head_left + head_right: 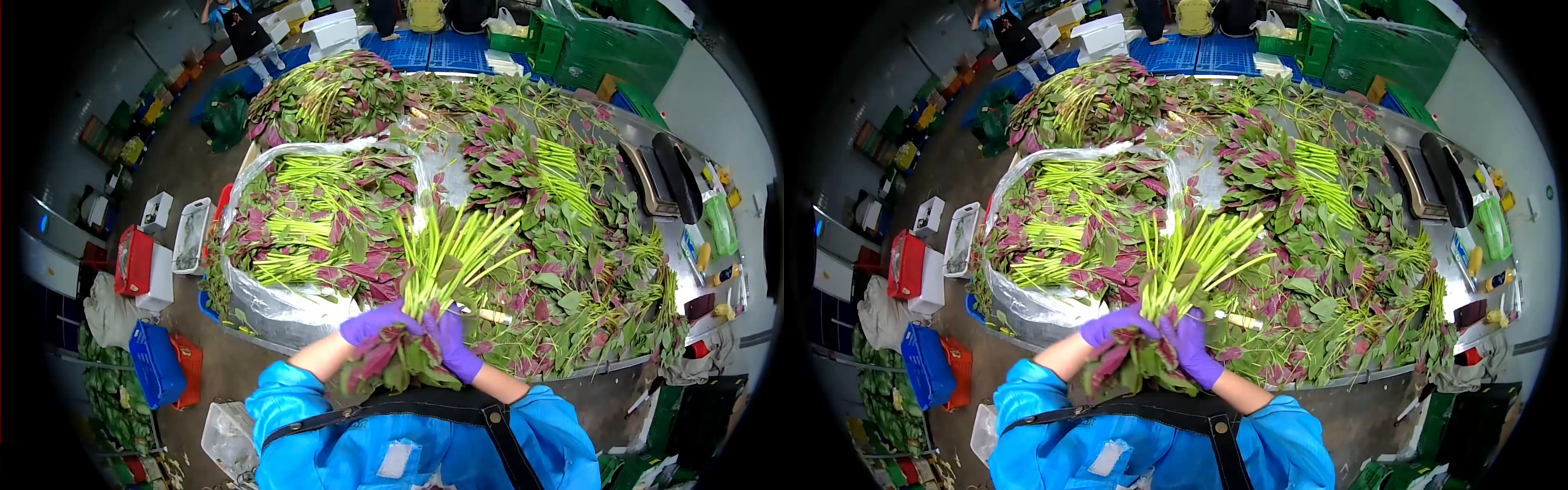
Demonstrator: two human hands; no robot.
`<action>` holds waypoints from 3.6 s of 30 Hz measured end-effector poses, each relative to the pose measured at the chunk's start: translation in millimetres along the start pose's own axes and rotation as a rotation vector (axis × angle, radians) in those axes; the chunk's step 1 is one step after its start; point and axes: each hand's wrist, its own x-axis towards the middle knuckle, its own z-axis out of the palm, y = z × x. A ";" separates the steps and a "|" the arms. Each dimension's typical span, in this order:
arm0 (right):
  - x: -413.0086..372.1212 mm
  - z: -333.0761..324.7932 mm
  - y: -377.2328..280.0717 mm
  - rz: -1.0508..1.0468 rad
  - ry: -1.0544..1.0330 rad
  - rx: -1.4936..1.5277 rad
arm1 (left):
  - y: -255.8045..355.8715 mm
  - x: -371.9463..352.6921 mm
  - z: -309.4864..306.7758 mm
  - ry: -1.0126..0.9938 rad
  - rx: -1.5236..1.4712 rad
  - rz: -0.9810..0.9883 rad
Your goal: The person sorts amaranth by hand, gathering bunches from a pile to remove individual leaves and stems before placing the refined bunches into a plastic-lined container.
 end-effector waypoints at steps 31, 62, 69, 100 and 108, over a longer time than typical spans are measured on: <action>-36.4 -105.3 -32.8 0.336 -0.157 0.654 | -26.6 -103.0 14.7 -0.149 -0.286 -0.089; -14.5 -62.9 -63.0 0.056 -0.318 0.006 | -41.3 -100.9 14.3 -0.277 -0.195 -0.183; -2.3 -85.5 -37.4 0.098 -0.053 0.487 | -2.7 -106.4 48.7 -0.245 -0.238 -0.186; -15.3 -98.3 51.4 -0.021 -1.782 0.203 | 3.4 -42.7 30.3 -0.781 0.322 -0.436; -62.3 -124.8 38.4 0.182 -1.400 0.134 | 6.4 -36.7 15.8 -0.807 0.350 -0.463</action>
